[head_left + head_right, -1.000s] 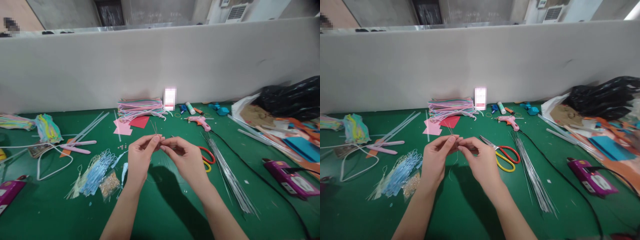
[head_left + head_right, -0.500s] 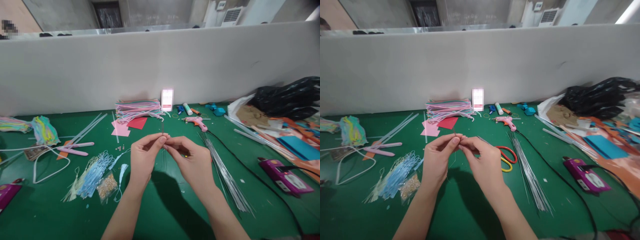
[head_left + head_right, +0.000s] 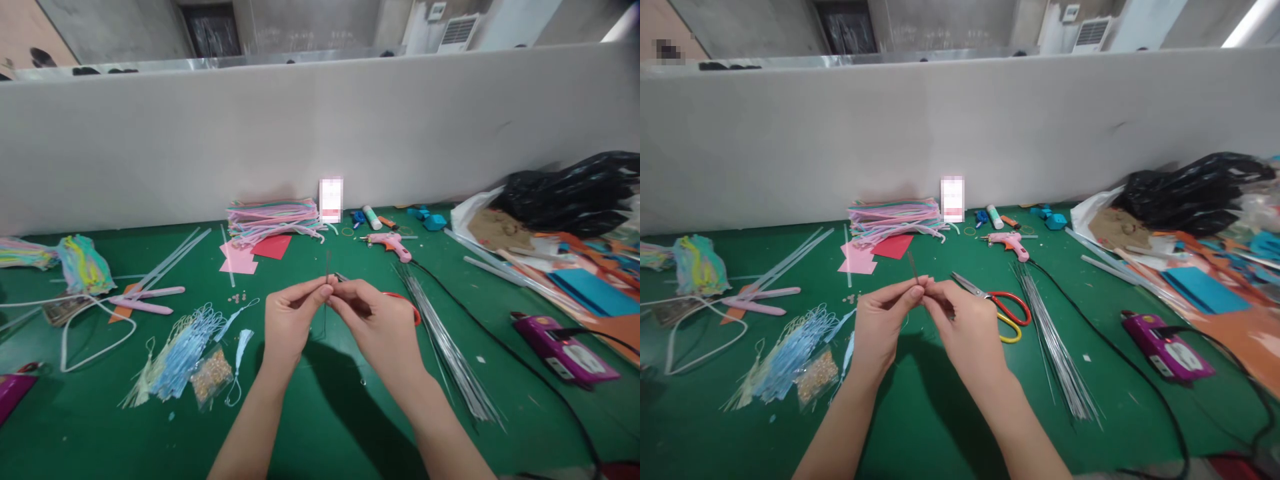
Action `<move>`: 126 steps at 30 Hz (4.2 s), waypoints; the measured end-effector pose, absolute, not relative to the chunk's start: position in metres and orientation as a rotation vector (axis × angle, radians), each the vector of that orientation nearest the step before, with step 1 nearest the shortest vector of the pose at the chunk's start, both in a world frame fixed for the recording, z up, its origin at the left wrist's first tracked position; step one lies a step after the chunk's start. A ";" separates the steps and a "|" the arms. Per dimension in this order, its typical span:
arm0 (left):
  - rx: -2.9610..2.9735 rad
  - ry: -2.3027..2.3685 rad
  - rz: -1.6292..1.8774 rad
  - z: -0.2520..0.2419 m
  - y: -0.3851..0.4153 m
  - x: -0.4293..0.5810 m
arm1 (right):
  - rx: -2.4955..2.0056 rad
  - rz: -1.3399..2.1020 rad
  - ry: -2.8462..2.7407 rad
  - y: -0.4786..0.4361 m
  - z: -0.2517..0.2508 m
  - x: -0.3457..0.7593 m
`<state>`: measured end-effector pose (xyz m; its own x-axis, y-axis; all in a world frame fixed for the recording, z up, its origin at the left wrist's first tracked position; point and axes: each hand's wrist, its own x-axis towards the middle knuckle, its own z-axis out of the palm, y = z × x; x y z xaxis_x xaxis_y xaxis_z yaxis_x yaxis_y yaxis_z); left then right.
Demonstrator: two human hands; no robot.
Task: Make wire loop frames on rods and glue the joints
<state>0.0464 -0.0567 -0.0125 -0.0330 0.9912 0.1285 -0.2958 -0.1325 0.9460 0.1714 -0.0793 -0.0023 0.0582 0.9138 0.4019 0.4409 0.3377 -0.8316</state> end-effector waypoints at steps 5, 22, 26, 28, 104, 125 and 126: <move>1.046 0.952 1.495 -0.012 -0.057 0.047 | -1.198 0.763 -1.594 -0.079 0.002 0.178; 0.947 0.827 1.440 -0.002 -0.053 0.053 | -1.276 1.381 -1.704 -0.075 -0.050 0.188; 0.982 0.804 1.453 -0.001 -0.051 0.054 | -1.221 1.540 -1.592 -0.078 -0.048 0.186; 0.974 0.764 1.453 0.000 -0.049 0.055 | -1.179 1.618 -1.544 -0.081 -0.049 0.185; 1.671 1.033 1.502 -0.016 -0.057 0.073 | -1.378 0.840 -1.916 -0.075 -0.094 0.178; 1.814 1.020 1.574 -0.002 -0.056 0.073 | -1.408 0.803 -1.911 -0.076 -0.096 0.177; 1.810 1.015 1.576 -0.003 -0.055 0.072 | -1.408 0.805 -1.909 -0.076 -0.096 0.177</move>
<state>0.0724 -0.0554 -0.0027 0.0374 0.8118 0.5827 0.1949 -0.5778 0.7926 0.1772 -0.0761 -0.0957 -0.2340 0.9639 0.1270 0.5816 0.2435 -0.7762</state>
